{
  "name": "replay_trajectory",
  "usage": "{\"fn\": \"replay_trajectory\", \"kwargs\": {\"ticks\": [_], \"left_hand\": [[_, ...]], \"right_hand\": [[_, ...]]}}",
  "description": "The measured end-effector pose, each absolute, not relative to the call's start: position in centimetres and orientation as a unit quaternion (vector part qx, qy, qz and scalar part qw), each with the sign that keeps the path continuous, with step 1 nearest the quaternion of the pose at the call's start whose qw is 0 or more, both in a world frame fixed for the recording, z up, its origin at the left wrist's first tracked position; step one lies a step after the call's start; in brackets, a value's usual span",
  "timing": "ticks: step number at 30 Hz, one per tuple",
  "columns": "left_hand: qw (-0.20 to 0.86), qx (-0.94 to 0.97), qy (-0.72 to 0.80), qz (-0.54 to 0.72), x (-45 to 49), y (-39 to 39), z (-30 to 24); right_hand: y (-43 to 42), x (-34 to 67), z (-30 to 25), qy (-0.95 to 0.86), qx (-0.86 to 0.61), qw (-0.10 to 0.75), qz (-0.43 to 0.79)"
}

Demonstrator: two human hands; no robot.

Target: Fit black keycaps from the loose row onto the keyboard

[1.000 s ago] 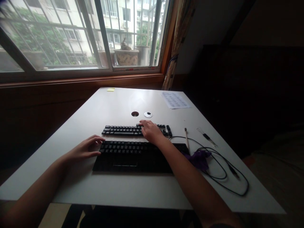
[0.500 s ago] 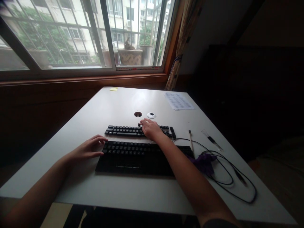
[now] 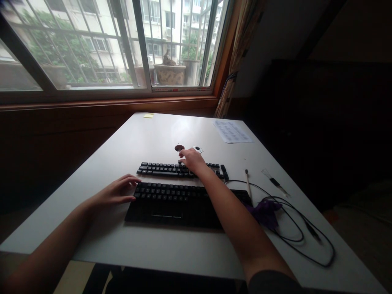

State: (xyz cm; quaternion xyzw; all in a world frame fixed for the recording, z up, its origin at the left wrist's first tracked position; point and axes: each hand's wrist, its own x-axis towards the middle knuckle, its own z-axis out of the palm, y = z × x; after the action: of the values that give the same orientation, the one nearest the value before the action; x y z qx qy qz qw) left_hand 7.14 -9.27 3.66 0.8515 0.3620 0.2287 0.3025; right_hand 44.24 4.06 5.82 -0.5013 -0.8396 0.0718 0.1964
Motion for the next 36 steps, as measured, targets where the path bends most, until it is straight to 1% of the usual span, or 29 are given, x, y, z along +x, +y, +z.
{"fn": "replay_trajectory", "kwargs": {"ticks": [7,21,25,29,33,36], "left_hand": [[0.310,0.848,0.364,0.230,7.3,-9.4,3.9],[0.312,0.846,0.365,0.233,7.3,-9.4,3.8],[0.317,0.843,0.367,0.233,7.4,-9.5,4.0],[0.313,0.845,0.363,0.236,7.4,-9.4,4.0],[0.308,0.848,0.363,0.234,7.2,-9.3,3.8],[0.309,0.848,0.364,0.230,7.1,-9.4,3.7]], "right_hand": [[4.8,43.2,5.6,-0.848,-0.489,0.177,0.099],[5.4,43.2,5.1,-0.839,-0.489,0.185,0.150],[5.0,43.3,5.2,-0.834,-0.472,0.233,0.167],[3.3,43.1,6.0,-0.826,-0.425,0.311,0.202],[-0.3,42.8,7.1,-0.807,-0.381,0.386,0.233],[-3.7,42.7,7.9,-0.772,-0.319,0.459,0.304]]}}
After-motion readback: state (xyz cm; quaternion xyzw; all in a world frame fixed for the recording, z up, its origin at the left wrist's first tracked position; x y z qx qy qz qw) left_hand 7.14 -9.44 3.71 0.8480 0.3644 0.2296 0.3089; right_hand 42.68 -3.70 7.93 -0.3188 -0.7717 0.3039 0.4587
